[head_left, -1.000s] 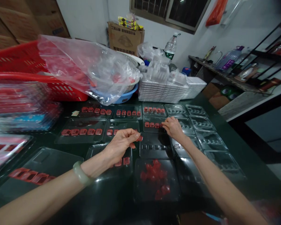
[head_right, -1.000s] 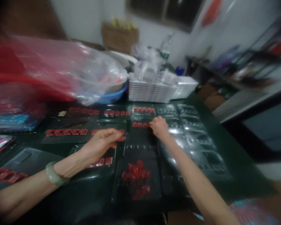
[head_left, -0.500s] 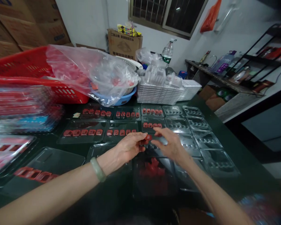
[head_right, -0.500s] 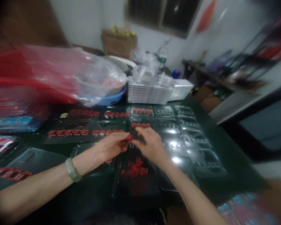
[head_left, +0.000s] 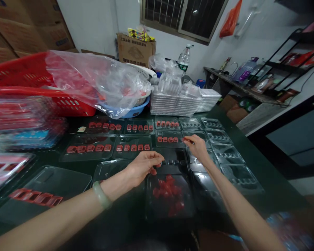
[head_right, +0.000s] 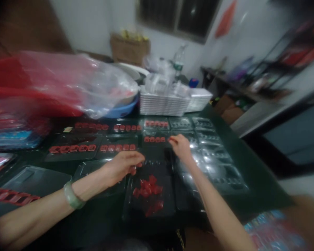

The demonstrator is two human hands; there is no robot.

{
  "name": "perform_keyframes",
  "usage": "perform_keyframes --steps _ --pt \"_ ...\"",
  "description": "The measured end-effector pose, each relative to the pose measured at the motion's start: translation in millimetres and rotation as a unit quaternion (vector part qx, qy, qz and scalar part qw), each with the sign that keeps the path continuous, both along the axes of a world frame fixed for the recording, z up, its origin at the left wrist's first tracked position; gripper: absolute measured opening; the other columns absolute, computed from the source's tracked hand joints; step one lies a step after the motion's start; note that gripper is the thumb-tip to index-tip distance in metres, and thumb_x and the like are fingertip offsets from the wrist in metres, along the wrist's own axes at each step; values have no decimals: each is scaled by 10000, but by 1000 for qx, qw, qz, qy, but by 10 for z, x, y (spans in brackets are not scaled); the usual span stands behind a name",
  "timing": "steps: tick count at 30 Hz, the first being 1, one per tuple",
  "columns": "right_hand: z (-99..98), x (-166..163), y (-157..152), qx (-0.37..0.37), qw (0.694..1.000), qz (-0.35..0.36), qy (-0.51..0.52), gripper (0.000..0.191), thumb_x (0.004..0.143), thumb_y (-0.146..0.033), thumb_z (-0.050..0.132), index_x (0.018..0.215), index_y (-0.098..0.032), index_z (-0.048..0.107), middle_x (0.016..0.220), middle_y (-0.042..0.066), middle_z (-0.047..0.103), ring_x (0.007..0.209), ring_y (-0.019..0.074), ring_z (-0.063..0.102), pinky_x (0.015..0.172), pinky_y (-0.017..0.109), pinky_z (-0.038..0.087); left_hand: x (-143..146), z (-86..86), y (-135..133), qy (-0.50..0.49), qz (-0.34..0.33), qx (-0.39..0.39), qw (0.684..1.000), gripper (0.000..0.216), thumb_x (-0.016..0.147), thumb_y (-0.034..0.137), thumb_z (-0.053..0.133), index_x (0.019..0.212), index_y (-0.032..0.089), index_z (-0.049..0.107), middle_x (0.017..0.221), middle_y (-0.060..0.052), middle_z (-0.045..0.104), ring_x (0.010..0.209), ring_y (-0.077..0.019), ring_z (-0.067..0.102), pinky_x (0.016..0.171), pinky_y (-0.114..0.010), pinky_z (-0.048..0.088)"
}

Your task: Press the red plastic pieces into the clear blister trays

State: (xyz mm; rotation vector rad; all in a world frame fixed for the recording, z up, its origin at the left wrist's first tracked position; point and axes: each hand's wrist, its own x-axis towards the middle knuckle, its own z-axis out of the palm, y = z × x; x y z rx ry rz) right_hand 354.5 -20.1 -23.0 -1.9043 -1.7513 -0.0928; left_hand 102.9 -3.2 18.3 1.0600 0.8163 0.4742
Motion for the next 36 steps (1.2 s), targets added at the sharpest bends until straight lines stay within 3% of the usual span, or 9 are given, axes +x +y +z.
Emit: perform_keyframes --steps 6,13,17,20,24,27,30,33,36 --pt "-170 235 308 -52 997 21 -62 200 758 -227 526 904 -183 655 750 43 589 681 148 529 626 243 390 -176 -66 66 111 5 23 994 275 659 378 596 845 177 595 748 -8 551 453 -56 447 306 -142 192" --pt "-196 187 333 -96 984 44 -141 196 789 -204 467 845 -194 654 758 51 564 755 168 495 673 255 356 -222 -109 105 125 4 63 990 251 676 376 576 825 175 580 705 5 506 462 -63 449 302 -142 267" --pt "-203 149 319 -109 979 30 -170 225 807 -204 425 847 -155 641 803 93 555 800 204 475 701 291 344 -209 -47 82 164 -38 143 975 224 724 356 523 833 167 571 581 24 477 402 -61 402 305 -155 250" --pt "-151 109 306 -122 975 31 -184 214 793 -196 435 843 -133 633 805 116 560 806 227 474 708 310 344 -188 -59 39 180 -113 290 933 183 746 300 498 838 170 587 602 15 521 466 -75 445 406 -182 340" --pt "-1 36 193 -125 974 24 -188 336 761 -148 454 1083 -91 529 846 131 583 823 237 487 728 316 357 -174 -154 -66 198 -206 471 835 177 761 226 472 876 194 603 812 -9 586 711 -126 527 639 -234 406" --pt "88 -53 -6 -79 984 2 -160 437 767 -139 439 1202 -93 424 921 130 589 860 231 497 752 319 373 -135 -213 -143 232 -240 529 780 247 782 185 433 977 218 581 914 -19 566 810 -142 529 712 -249 400" --pt "67 -170 -255 -43 997 34 -62 346 764 -146 448 1101 -148 525 907 84 614 823 192 536 735 293 408 -15 -238 -185 249 -257 578 733 315 785 155 418 1045 259 561 912 -20 538 822 -139 520 710 -241 396" --pt "-21 -280 -491 -48 993 88 60 275 758 -174 472 1010 -178 583 848 45 637 747 154 571 693 269 436 145 -252 -193 254 -281 631 677 309 760 144 448 992 282 598 868 -32 520 808 -158 501 666 -248 391" --pt "-64 -366 -691 -55 981 97 158 265 762 -196 483 1005 -192 587 810 31 644 701 140 584 662 267 451 243 -269 -169 251 -294 637 667 247 743 147 473 902 249 632 839 -46 521 785 -168 501 632 -250 385"
